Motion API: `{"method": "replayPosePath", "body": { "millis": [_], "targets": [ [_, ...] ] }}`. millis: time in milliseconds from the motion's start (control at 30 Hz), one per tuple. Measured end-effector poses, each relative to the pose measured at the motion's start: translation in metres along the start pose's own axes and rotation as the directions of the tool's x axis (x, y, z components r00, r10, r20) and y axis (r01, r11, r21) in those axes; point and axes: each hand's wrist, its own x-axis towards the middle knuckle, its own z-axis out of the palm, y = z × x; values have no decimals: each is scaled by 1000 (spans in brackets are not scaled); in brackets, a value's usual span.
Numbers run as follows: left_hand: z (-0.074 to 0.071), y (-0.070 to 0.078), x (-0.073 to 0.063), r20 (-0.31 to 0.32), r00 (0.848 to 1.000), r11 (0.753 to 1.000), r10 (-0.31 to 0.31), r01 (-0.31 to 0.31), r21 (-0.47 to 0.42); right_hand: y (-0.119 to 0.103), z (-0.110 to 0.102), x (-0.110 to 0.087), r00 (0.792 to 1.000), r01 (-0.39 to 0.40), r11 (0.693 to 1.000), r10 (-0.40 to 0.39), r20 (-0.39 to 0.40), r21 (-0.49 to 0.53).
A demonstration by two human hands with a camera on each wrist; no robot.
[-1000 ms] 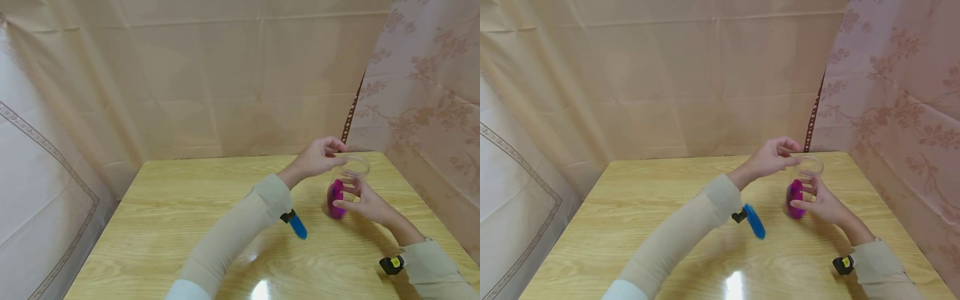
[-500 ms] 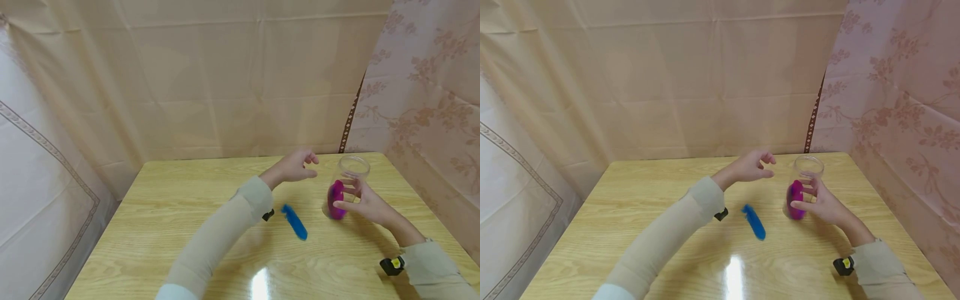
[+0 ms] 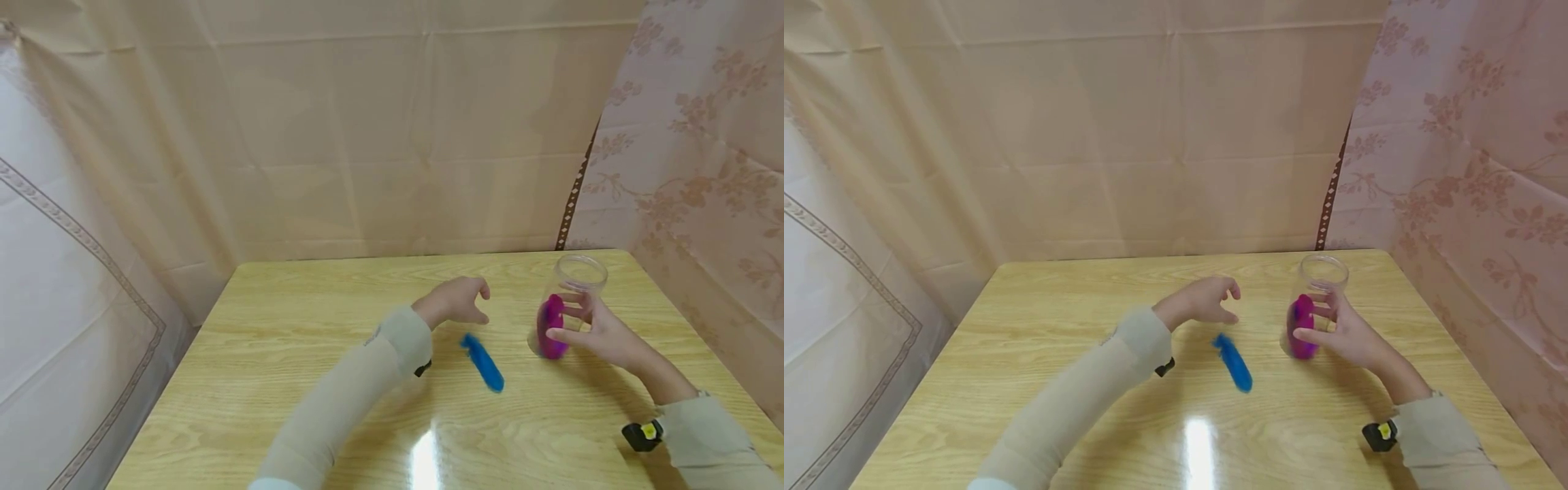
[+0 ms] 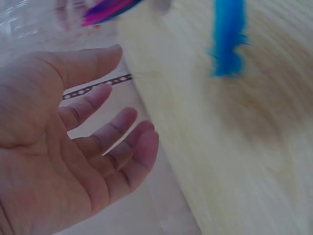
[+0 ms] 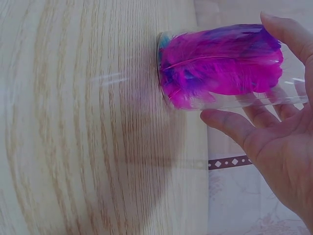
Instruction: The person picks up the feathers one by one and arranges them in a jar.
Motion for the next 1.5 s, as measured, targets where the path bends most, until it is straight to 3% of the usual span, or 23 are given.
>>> {"method": "replayPosePath", "body": {
  "millis": [100,400,633,1000,1500],
  "targets": [
    [12,-6,-1,1,999,998,-45,45,38,0,-1,0,1000,1,1000,-1,-1,-4],
    [49,-30,-13,1,991,991,-134,134,24,6,12,3,1000,7,1000,-6,-4,6],
    [66,-39,-18,-37,992,993,-120,120,-4,10,14,0,1000,-5,1000,5,-21,-17],
    [75,-39,-17,-59,990,991,-128,125,-50,5,8,-4,999,35,999,-35,-25,-4],
    [69,-33,-12,-42,979,970,-199,191,-149,0,2,-1,1000,23,1000,-24,-21,-17]
  ]
}}
